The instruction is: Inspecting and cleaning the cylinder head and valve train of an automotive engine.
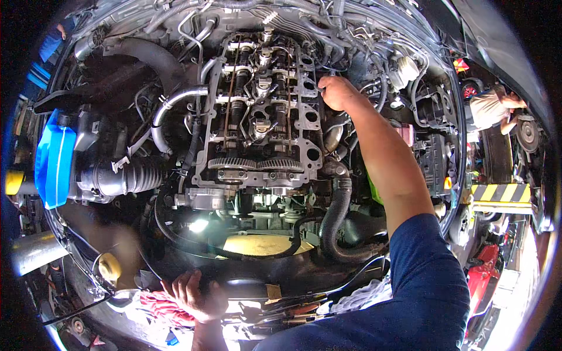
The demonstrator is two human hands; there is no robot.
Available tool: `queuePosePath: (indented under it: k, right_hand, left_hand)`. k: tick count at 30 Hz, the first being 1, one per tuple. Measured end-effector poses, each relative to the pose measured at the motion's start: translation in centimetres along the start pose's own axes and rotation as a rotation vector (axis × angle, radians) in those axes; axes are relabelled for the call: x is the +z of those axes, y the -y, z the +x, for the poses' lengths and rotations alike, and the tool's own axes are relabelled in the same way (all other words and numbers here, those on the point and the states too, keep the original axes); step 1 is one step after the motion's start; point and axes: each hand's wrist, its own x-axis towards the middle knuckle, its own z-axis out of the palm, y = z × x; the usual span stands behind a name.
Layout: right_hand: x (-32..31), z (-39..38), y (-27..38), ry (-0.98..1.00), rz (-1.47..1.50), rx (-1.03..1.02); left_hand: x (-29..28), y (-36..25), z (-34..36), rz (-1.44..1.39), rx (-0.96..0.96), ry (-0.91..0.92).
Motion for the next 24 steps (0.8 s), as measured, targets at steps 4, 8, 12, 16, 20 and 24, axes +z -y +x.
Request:
queuePosePath:
  k: [4,8,12,16,20,24]
  right_hand:
    - [0.9,-0.6,0.1,-0.001,0.080,0.048]
    - [0.9,-0.9,0.7,-0.027,0.172,0.065]
    - [1.1,-0.8,1.1,-0.037,0.262,0.102]
    - [1.1,-0.2,0.4,0.017,0.311,0.097]
    - [1.6,-0.1,0.6,0.020,0.355,0.102]
    - [0.5,-0.7,1.4,0.066,0.377,0.087]
  left_hand:
    - [0.0,0.0,0.0,0.001,0.003,-0.020]
    - [-0.1,0.0,0.0,-0.012,0.009,-0.008]
    - [0.1,0.1,0.0,-0.043,-0.014,-0.036]
    - [0.1,0.0,0.1,-0.049,-0.015,-0.055]
    - [-0.2,-0.3,0.5,-0.008,0.020,-0.013]
    - [-0.2,-0.3,0.6,-0.016,0.009,0.002]
